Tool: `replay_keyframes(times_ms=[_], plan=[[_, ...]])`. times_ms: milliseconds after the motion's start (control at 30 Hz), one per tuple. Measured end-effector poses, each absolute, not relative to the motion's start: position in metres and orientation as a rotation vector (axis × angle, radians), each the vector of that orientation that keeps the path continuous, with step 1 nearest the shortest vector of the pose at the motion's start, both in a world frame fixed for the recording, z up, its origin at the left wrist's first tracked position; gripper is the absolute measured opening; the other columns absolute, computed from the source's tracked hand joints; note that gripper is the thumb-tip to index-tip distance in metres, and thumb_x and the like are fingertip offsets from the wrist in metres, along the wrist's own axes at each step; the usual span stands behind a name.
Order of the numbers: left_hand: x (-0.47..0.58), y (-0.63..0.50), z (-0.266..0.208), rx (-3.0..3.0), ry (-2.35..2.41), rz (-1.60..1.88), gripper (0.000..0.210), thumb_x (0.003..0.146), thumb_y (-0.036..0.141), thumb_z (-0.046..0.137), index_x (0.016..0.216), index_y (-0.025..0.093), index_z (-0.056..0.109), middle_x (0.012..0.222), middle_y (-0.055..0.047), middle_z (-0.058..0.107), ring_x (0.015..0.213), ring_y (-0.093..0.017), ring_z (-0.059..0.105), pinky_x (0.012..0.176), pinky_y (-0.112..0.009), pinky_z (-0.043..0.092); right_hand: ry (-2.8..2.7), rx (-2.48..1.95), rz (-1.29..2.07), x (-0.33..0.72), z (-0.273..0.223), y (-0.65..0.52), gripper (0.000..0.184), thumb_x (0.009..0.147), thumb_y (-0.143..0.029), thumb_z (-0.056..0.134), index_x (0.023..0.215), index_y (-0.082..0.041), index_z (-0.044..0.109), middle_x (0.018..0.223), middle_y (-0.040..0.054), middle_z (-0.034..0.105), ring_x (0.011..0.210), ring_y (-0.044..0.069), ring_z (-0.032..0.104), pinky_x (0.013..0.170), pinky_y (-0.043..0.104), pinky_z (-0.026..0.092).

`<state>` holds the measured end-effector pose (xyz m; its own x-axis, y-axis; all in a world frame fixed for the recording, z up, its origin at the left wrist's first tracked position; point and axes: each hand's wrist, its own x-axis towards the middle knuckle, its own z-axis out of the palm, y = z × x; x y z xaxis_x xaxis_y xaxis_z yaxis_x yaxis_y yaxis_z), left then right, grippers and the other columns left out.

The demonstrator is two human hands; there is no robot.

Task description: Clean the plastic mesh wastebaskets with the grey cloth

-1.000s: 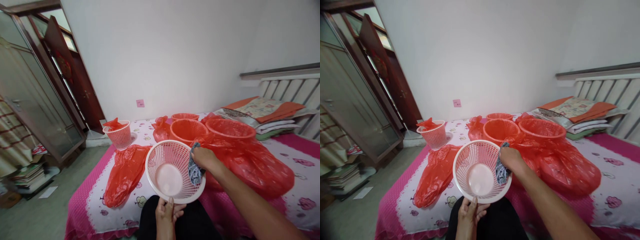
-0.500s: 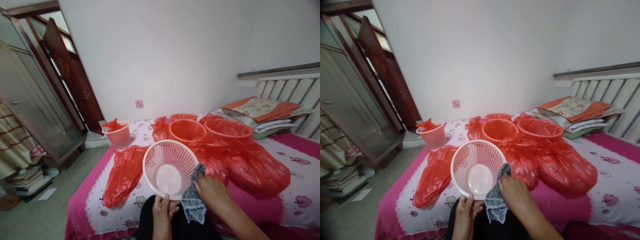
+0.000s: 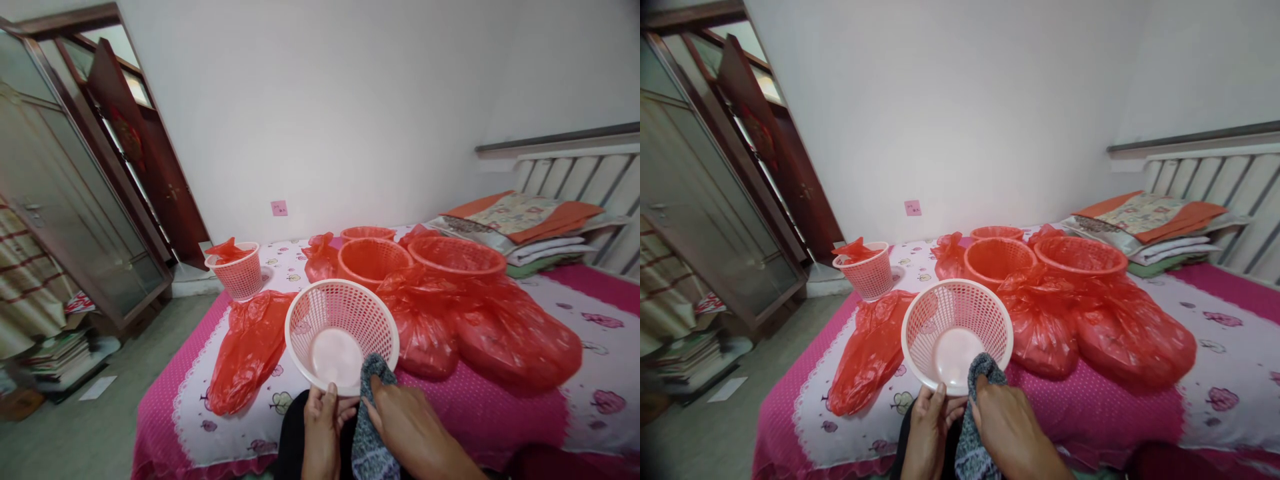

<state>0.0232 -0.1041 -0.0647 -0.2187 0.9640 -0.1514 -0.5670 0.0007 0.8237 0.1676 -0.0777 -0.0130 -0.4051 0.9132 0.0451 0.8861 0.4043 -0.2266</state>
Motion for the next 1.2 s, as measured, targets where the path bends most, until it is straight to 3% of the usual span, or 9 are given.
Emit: replay_keyframes(times_ms=[200,333,467,600,833,967,1200], plan=[[0.025,-0.107,-0.057,0.581,0.963,1.584,0.032,0.077,0.043,0.08,0.091,0.017,0.068,0.088,-0.008,0.077,0.08,-0.021,0.073,0.076,-0.03,0.055,-2.565,-1.532,0.462,0.153,-0.006,-0.092,0.034,0.092,-0.017,0.051,0.121,-0.01,0.067,0.1,0.0212,0.077,0.089,0.034,0.076,0.072,0.034,0.052],[0.021,-0.105,-0.056,0.621,0.972,1.605,0.03,0.079,0.041,0.078,0.097,0.017,0.069,0.094,-0.009,0.078,0.088,-0.023,0.072,0.08,-0.032,0.054,-2.447,-1.147,0.906,0.164,0.014,-0.098,0.033,0.087,-0.027,0.063,0.118,-0.02,0.069,0.107,0.0113,0.077,0.1,0.029,0.073,0.085,0.032,0.053],[0.015,-0.103,-0.056,0.602,0.909,1.573,0.034,0.082,0.043,0.075,0.102,0.018,0.068,0.096,-0.01,0.078,0.087,-0.025,0.074,0.081,-0.035,0.055,-2.084,-1.013,1.063,0.192,0.03,-0.086,0.036,0.092,-0.042,0.057,0.117,-0.019,0.07,0.101,0.0088,0.077,0.099,0.028,0.07,0.09,0.039,0.055],[0.012,-0.106,-0.054,0.599,0.906,1.612,0.037,0.083,0.044,0.073,0.108,0.018,0.067,0.108,-0.013,0.077,0.092,-0.027,0.075,0.082,-0.036,0.054,-1.744,-1.048,1.059,0.217,0.037,-0.066,0.051,0.09,-0.052,0.06,0.126,-0.016,0.065,0.115,0.0123,0.073,0.105,0.029,0.069,0.095,0.043,0.055],[0.013,-0.111,-0.05,0.543,0.897,1.629,0.039,0.081,0.041,0.076,0.111,0.018,0.068,0.112,-0.013,0.076,0.096,-0.028,0.075,0.08,-0.034,0.053,-1.514,-1.108,0.713,0.219,0.051,-0.003,0.045,0.089,-0.048,0.055,0.119,-0.016,0.064,0.11,0.0107,0.074,0.101,0.026,0.069,0.091,0.037,0.053],[0.014,-0.113,-0.051,0.529,0.879,1.63,0.04,0.078,0.042,0.079,0.108,0.018,0.069,0.102,-0.011,0.076,0.089,-0.026,0.075,0.076,-0.034,0.054,-1.568,-1.203,0.496,0.199,0.058,0.054,0.035,0.09,-0.039,0.048,0.108,-0.013,0.063,0.098,0.0107,0.073,0.089,0.024,0.067,0.082,0.035,0.051],[0.01,-0.109,-0.062,0.556,0.869,1.596,0.041,0.075,0.046,0.082,0.1,0.018,0.067,0.08,-0.007,0.073,0.072,-0.021,0.073,0.064,-0.028,0.054,-1.825,-1.526,0.4,0.137,0.064,0.121,0.024,0.092,-0.017,0.046,0.107,-0.007,0.062,0.106,0.0199,0.071,0.097,0.024,0.066,0.082,0.03,0.045]])
